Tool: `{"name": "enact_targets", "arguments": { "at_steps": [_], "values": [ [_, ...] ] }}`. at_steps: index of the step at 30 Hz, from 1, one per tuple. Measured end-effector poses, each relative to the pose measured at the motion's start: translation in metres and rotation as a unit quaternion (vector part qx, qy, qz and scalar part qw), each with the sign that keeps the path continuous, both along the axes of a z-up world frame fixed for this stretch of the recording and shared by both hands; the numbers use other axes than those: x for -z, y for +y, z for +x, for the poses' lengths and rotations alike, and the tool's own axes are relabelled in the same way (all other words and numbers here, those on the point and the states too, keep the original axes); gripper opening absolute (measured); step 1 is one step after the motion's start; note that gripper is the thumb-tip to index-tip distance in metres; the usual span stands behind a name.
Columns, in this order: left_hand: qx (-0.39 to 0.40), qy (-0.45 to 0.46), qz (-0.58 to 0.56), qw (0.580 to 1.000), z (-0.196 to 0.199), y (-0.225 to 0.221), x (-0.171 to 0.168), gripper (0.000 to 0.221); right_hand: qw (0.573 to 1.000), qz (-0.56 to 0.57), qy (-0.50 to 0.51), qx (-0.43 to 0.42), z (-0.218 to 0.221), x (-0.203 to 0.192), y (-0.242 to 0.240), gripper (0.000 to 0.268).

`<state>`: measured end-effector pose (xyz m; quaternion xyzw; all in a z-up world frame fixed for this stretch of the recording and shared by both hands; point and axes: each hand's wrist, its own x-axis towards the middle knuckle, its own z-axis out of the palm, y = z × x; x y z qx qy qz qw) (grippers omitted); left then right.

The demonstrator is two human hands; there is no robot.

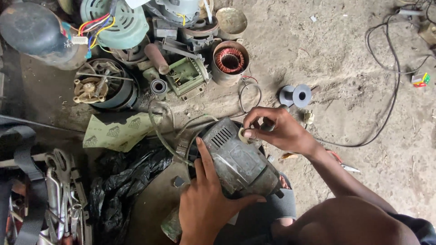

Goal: Sanding the exterior surface of a metal device housing using sandpaper to smooth it.

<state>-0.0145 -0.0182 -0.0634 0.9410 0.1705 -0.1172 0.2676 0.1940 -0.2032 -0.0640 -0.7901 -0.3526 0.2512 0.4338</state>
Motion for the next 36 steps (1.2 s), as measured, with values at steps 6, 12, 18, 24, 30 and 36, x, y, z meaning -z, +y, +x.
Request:
{"name": "enact_targets", "arguments": {
  "at_steps": [6,12,18,24,30,36],
  "values": [
    [0.011,-0.020,-0.020,1.000,0.002,0.004,-0.001,0.202,0.999,-0.019,-0.010,-0.047,0.008,-0.007,0.000,0.020],
    [0.068,-0.012,-0.024,0.997,0.009,0.026,-0.004,0.199,0.990,0.034,0.059,-0.127,0.035,-0.006,0.012,0.022],
    [0.130,-0.083,0.025,0.988,0.009,0.046,0.007,0.206,0.962,0.068,0.041,-0.262,0.050,0.016,0.011,0.029],
    [0.113,-0.020,-0.017,0.993,0.010,0.047,0.000,0.208,0.985,0.046,0.013,-0.163,0.054,0.015,0.019,0.039],
    [0.112,0.014,-0.010,0.994,0.012,0.046,-0.005,0.210,0.969,0.056,0.034,-0.237,0.038,0.024,0.006,0.028],
    [0.108,0.004,-0.015,0.994,0.008,0.046,0.002,0.211,0.961,0.013,0.053,-0.271,0.039,0.024,-0.002,0.028]
  ]
}}
